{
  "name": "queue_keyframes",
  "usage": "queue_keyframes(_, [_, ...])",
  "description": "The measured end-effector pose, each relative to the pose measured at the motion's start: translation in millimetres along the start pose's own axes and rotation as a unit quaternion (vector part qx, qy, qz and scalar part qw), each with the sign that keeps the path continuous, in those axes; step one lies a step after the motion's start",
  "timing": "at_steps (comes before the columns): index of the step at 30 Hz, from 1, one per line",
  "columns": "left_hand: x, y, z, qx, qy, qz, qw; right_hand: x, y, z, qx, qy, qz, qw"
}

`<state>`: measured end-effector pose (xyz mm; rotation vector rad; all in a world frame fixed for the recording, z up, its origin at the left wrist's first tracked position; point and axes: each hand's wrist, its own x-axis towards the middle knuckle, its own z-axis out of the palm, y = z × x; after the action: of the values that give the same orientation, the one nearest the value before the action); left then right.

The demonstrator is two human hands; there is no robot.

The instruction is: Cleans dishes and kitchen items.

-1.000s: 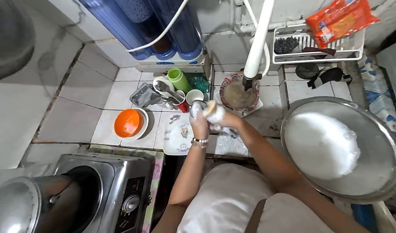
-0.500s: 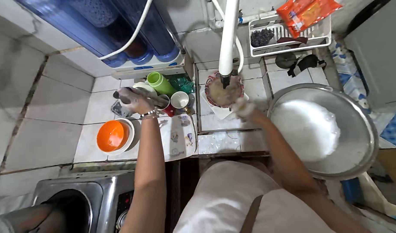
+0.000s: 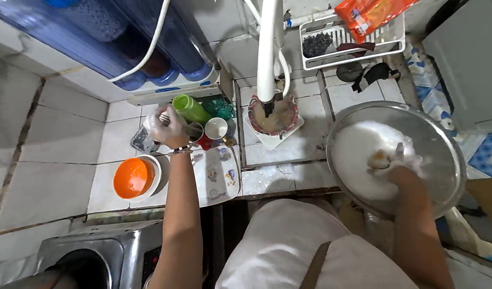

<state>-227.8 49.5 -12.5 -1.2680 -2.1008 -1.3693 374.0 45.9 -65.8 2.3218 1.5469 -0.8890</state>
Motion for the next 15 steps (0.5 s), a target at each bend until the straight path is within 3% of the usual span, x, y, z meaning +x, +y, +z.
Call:
queue_keyframes(2, [-6.3, 12.9, 5.4, 0.014, -0.065, 0.098, 0.993, -8.9, -13.1, 6.0, -0.046, -0.025, 0.026, 0.998])
queue_keyframes(3, [-14.7, 26.7, 7.8, 0.018, -0.156, 0.091, 0.983, -14.6, -22.1, 7.2, -0.061, -0.054, 0.023, 0.996])
queue_keyframes(5, [-34.2, 60.8, 27.0, 0.011, -0.33, 0.047, 0.943, -21.5, -35.9, 12.5, -0.112, -0.134, 0.006, 0.985])
queue_keyframes(7, [-61.5, 92.3, 59.1, 0.016, -0.488, -0.036, 0.872, -25.4, -42.4, 16.3, -0.154, -0.194, -0.018, 0.969])
queue_keyframes(9, [-94.4, 113.1, 98.5, 0.059, -0.591, -0.077, 0.801, -26.9, -44.6, 15.9, -0.157, -0.208, -0.031, 0.965])
queue_keyframes(13, [-123.4, 158.8, 161.5, 0.18, -0.69, -0.065, 0.698, -19.8, -39.3, 11.3, -0.152, -0.205, -0.028, 0.966])
queue_keyframes(15, [-134.7, 163.4, 183.2, 0.225, -0.658, -0.044, 0.717, -16.8, -35.0, 9.3, -0.147, -0.207, -0.028, 0.967])
